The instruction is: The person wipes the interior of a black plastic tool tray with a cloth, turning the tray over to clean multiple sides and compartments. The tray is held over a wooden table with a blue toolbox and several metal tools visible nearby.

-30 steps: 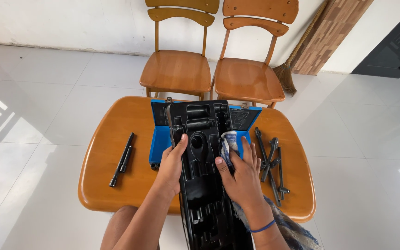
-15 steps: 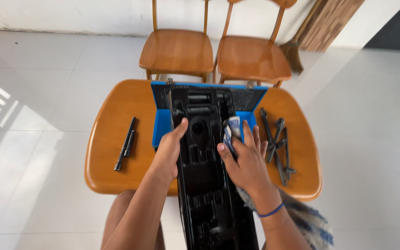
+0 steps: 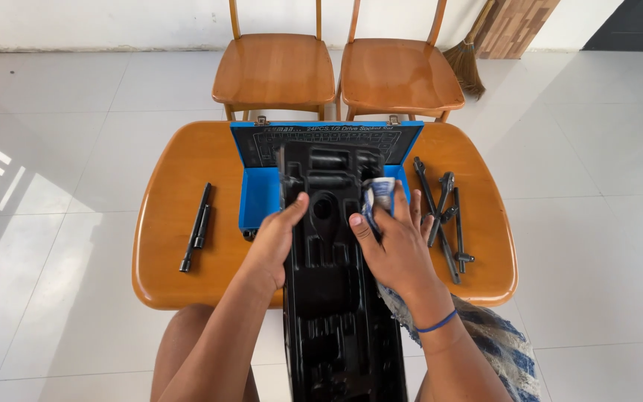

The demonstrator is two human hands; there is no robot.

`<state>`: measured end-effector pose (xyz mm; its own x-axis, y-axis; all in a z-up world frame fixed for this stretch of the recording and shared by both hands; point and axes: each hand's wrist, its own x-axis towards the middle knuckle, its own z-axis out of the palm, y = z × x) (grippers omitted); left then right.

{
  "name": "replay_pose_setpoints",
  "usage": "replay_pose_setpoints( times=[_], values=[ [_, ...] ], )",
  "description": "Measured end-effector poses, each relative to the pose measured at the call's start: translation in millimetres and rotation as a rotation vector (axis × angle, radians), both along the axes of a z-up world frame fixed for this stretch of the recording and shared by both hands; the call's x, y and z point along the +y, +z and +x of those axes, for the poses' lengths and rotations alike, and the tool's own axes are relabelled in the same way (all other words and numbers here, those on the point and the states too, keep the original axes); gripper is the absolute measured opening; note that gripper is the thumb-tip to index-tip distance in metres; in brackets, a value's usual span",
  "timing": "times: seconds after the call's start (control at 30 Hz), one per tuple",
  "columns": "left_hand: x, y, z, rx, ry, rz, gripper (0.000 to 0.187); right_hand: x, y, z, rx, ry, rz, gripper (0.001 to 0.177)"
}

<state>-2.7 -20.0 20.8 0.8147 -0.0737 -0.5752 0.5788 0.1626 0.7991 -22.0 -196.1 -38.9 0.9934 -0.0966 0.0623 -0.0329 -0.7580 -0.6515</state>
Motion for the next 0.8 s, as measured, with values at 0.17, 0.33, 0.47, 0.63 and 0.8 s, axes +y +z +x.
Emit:
replay_pose_setpoints(
  times=[0.17,0.33,0.47,0.63,0.8],
  values=[
    [28.0,-50.6,33.3,-0.063,0.052,0.021,0.081,12.7,11.0,-12.7,0.059,0.065,0.011,0.077],
    [18.8,-71.6,31.5,-0.029,-0.035,0.045,0.087,1.9,5.5,-3.9,0.09,0.02,-0.009,0.076],
    [4.0,-22.1,4.1,-0.025,-0.022,0.041,0.099,-0.5,0.7,4.1,0.054,0.006,-0.01,0.077],
    [12.1,-16.4,13.1,-0.083,0.041,0.081,0.099,13.2,5.5,-5.5,0.081,0.046,-0.034,0.078],
    [1.7,-21.1,13.1,-0.013,0.021,0.132,0.112,4.7,-1.9,-2.7,0.132,0.042,-0.091,0.074]
  ],
)
